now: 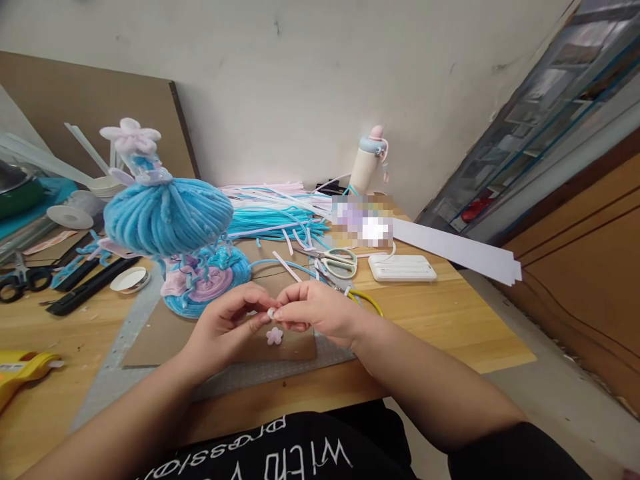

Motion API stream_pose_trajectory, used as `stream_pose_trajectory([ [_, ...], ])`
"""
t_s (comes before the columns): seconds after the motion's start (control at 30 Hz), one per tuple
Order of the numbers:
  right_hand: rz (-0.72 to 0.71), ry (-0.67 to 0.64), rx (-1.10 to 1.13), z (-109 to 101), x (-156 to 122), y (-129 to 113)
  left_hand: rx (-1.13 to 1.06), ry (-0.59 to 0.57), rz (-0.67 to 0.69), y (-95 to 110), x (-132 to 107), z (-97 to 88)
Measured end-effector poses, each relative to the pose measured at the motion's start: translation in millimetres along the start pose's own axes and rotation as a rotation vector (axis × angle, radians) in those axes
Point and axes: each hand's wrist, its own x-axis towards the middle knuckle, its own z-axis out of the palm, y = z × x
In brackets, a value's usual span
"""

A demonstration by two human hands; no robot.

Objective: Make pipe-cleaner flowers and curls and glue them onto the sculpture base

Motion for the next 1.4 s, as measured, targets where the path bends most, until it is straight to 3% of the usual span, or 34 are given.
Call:
stream_pose_trajectory([
  [0.2, 0.142, -0.142, 0.089, -6.1, 1.1, -1.9, 0.093, -0.127, 0.139, 5.0, 0.4, -4.9],
  [0.3, 0.261, -0.207, 0.017, -6.4, 0.4, -15.6, 0.054, -0.19, 0.144, 9.6, -1.7, -5.7],
  [0.37, 0.27, -0.228, -0.12, -3.5, -2.3, -30.0, -0.003, -0.169, 0.098, 11.8, -3.9, -4.7],
  [0.47, 0.074, -0.156, -0.482, 6.6, -10.7, -52.0, -0.196, -0.087, -0.036, 11.1, -6.9, -1.5],
  [0.63, -0.509, 0.038, -1.22, 27.4, -24.6, -64.2, -0.63, 0.016, -0.218, 4.6, -8.3, 4.5],
  [0.7, -0.62, 0.064, -1.39, 32.9, -26.2, -60.8, -0.719, 0.016, -0.261, 2.6, -8.3, 6.8],
  [0.8, -0.651, 0.093, -1.501, 36.3, -25.8, -55.4, -0.765, 0.038, -0.322, 0.6, -8.3, 9.8],
  [0.9, -0.628, 0.171, -1.404, 32.5, -23.9, -53.5, -0.762, 0.137, -0.346, -1.1, -7.1, 11.3],
  [0.97, -0.535, 0.229, -1.246, 26.6, -20.3, -52.4, -0.756, 0.182, -0.346, -1.9, -5.8, 11.3],
  [1.03, -0.357, 0.227, -0.996, 20.4, -14.1, -48.9, -0.749, 0.195, -0.343, -2.3, -4.6, 11.0],
  [1.13, -0.131, 0.113, -0.524, 15.8, -2.9, -39.0, -0.738, 0.197, -0.339, -1.7, -3.7, 10.8],
  [1.23, -0.099, 0.048, -0.25, 16.4, 5.0, -27.5, -0.758, 0.19, -0.356, -0.8, -3.8, 10.8],
  [1.4, -0.117, 0.023, -0.025, 15.6, 8.7, -16.3, -0.885, 0.172, -0.422, -1.0, -4.3, 10.8],
])
